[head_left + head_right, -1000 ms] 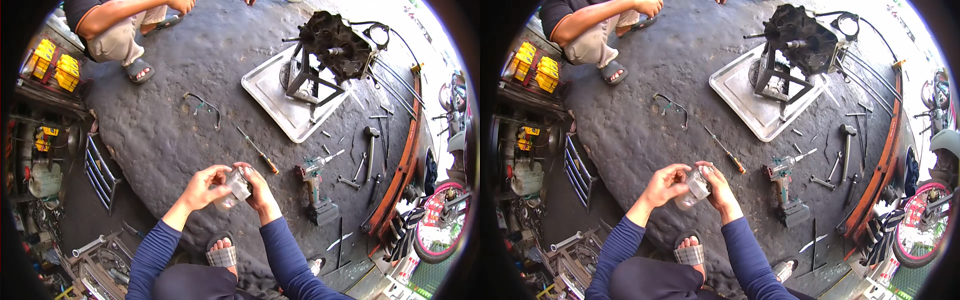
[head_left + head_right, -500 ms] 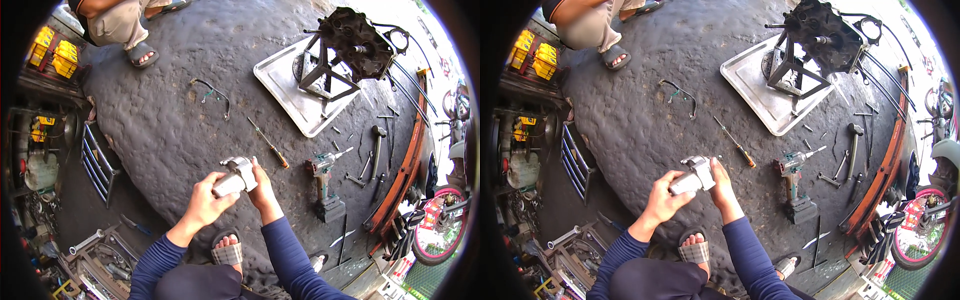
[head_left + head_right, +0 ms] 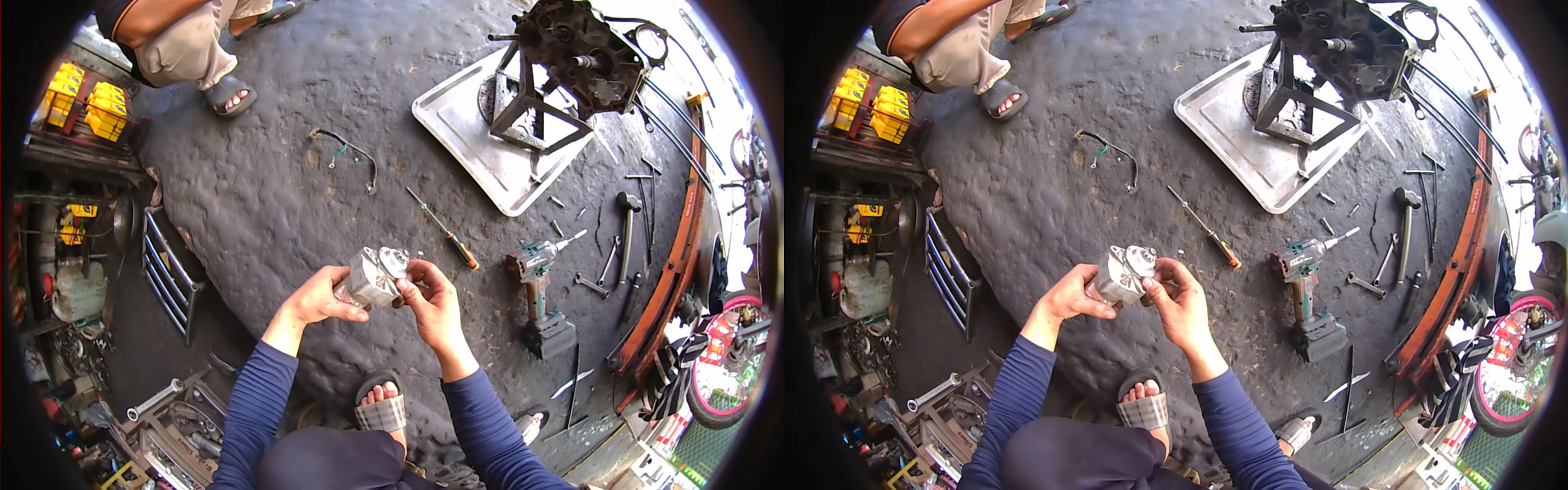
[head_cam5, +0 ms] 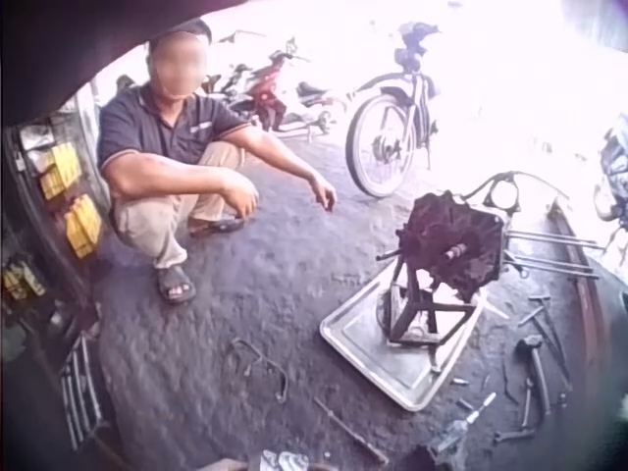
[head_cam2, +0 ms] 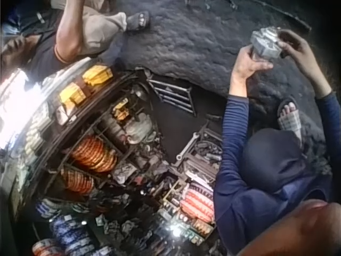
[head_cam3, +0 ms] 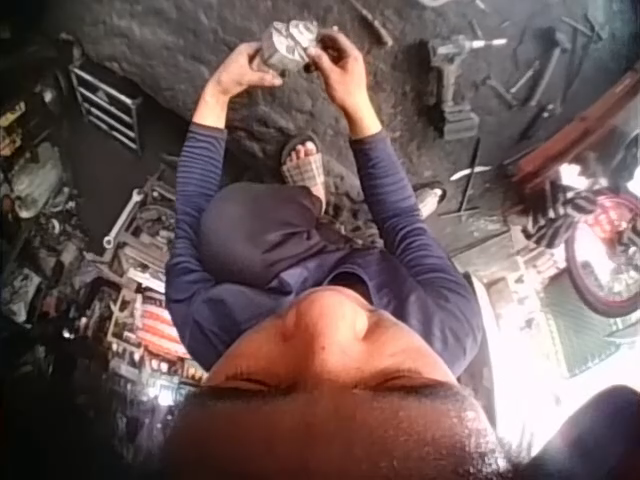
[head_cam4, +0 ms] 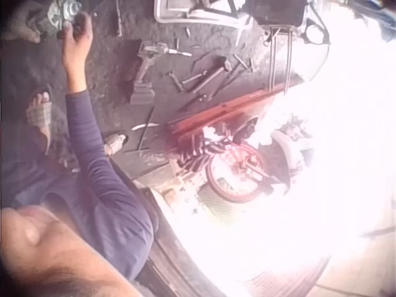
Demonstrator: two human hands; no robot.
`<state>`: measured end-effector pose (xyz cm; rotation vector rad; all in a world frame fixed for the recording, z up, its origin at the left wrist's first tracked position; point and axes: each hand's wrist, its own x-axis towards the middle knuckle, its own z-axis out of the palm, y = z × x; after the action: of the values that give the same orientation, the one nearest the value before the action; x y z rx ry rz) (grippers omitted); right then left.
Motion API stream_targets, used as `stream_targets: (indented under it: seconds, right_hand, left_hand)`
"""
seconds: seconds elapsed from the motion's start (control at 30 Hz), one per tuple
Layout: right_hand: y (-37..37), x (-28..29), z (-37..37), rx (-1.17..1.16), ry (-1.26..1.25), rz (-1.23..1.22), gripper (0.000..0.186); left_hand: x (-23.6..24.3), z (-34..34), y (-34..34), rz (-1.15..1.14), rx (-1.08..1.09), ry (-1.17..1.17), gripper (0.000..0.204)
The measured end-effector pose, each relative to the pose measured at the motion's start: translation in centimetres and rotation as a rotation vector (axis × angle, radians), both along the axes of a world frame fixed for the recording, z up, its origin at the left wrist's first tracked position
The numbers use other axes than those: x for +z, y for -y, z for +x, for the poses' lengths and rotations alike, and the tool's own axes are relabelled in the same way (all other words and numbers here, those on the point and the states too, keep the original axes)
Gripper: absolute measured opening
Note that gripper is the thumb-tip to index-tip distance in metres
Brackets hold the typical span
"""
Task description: Disassemble and repair motorcycle engine components using various hand tools.
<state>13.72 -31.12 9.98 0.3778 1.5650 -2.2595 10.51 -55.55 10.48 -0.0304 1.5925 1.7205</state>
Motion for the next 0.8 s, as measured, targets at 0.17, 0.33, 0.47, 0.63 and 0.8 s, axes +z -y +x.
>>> stream_targets:
  seconds: [0.17,0.33,0.47,0.63,0.8]
  right_hand:
    - [0.0,-5.0,-0.8,0.031,-0.05,0.11,0.036]
    - [-0.6,-9.0,-5.4,0.017,-0.126,0.518,0.017]
    - [1.5,-9.6,-14.1,0.043,-0.187,0.801,0.021]
    - [6.1,-9.6,-20.5,0.198,0.224,0.675,0.021]
    - [6.5,-10.2,-20.6,0.241,0.263,0.337,0.022]
  left_hand:
    - [-2.3,-1.1,-1.5,-0.631,-0.079,-0.63,0.06]
    - [-6.2,-1.8,-1.7,-0.908,-0.025,-0.788,0.058]
    - [-7.6,-1.0,-1.0,-0.941,-0.047,-0.855,0.062]
    - [-7.6,-0.5,-0.7,-0.974,-0.069,-0.835,0.066]
    - [-6.2,-0.3,-0.6,-0.982,-0.082,-0.774,0.093]
